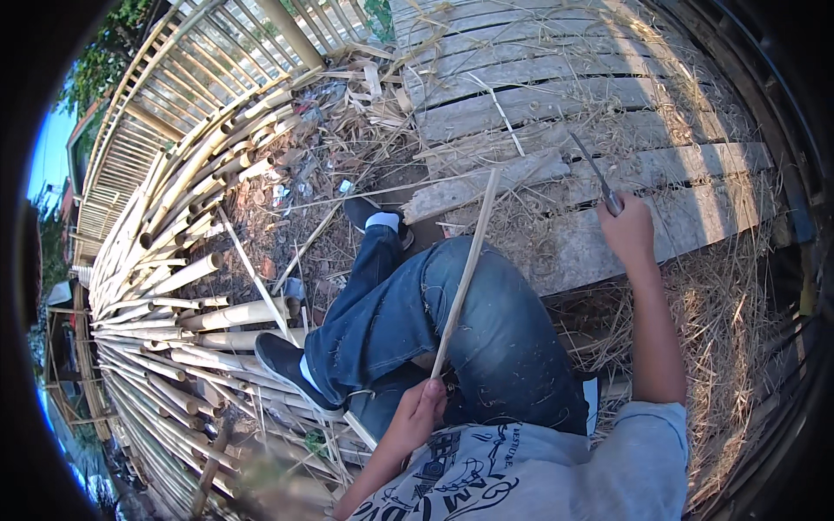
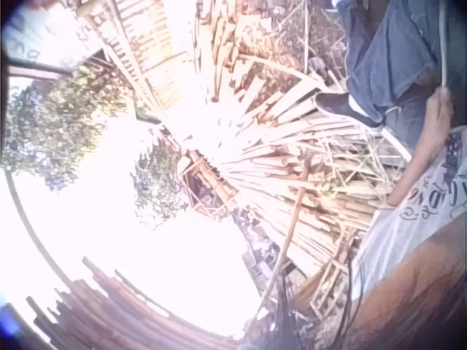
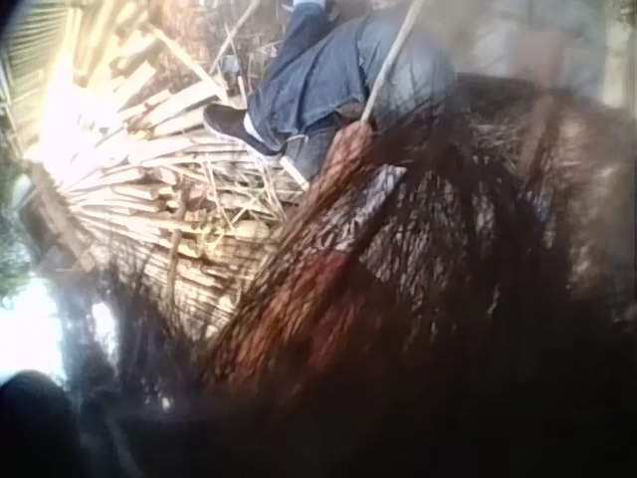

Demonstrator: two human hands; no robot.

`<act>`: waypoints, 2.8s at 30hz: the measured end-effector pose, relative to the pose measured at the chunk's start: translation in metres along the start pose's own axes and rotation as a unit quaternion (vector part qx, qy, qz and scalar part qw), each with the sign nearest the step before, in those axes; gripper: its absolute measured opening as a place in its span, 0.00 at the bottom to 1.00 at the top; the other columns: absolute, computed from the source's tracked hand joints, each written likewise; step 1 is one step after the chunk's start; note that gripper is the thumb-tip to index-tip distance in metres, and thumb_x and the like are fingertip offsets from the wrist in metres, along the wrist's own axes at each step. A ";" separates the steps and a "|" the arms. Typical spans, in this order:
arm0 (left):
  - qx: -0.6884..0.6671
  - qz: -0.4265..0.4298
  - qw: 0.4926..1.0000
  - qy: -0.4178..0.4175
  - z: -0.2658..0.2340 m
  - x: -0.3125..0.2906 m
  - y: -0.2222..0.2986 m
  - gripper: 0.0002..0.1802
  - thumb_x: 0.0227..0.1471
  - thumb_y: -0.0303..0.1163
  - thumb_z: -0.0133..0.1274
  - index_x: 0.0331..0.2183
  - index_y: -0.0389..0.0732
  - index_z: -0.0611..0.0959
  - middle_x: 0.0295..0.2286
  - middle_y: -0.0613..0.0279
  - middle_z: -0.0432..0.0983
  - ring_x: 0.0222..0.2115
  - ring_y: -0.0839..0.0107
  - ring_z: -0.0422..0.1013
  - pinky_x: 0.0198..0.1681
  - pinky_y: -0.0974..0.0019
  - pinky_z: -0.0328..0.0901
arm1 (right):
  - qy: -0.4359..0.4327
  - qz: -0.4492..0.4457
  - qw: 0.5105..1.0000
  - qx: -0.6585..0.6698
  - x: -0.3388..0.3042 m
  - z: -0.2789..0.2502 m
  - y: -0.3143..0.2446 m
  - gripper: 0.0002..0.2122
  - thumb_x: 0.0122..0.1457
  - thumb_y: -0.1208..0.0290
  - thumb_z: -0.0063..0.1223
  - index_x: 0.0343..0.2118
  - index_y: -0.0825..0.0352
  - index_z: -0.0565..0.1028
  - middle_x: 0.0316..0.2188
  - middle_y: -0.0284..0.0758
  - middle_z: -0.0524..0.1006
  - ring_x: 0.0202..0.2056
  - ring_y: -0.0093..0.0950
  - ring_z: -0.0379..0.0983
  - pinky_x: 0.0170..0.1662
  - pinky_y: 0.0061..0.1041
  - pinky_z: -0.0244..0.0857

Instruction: The person holds a bamboo strip and shaves along its length using a knife.

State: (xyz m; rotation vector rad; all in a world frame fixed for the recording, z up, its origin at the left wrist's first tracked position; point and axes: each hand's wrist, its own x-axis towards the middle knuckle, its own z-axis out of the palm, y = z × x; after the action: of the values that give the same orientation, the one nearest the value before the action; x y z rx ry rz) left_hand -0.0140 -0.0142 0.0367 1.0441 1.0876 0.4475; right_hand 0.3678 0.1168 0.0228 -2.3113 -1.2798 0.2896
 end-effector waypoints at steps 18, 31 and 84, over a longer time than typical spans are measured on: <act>0.167 0.035 0.982 0.079 0.000 -0.009 0.015 0.21 0.65 0.40 0.34 0.26 0.34 0.70 0.15 0.55 0.63 0.15 0.63 0.62 0.20 0.64 0.57 | -0.380 0.138 0.784 0.472 -0.038 -0.033 -0.108 0.19 0.64 0.52 0.39 0.36 0.67 0.69 0.16 0.28 0.67 0.12 0.17 0.62 0.13 0.19 0.57; 0.417 0.038 0.903 0.097 -0.046 -0.010 0.032 0.12 0.59 0.33 0.44 0.25 0.36 0.71 0.13 0.44 0.66 0.16 0.43 0.67 0.18 0.50 0.57 | -0.346 0.258 0.689 0.582 -0.074 -0.044 -0.064 0.19 0.65 0.51 0.37 0.36 0.66 0.68 0.15 0.28 0.66 0.11 0.17 0.61 0.12 0.20 0.58; 0.480 0.115 0.843 0.214 -0.049 0.018 -0.032 0.14 0.59 0.31 0.42 0.22 0.35 0.69 0.13 0.47 0.61 0.14 0.46 0.63 0.17 0.58 0.56 | -0.354 0.179 0.722 0.567 -0.104 -0.032 -0.066 0.17 0.66 0.57 0.37 0.38 0.70 0.66 0.15 0.32 0.68 0.12 0.17 0.63 0.14 0.17 0.57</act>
State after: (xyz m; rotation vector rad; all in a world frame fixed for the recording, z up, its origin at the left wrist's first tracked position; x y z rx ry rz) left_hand -0.0552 0.0065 -0.0036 2.0460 1.6574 0.3171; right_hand 0.2753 0.0490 0.0787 -1.2758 -0.5172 1.6766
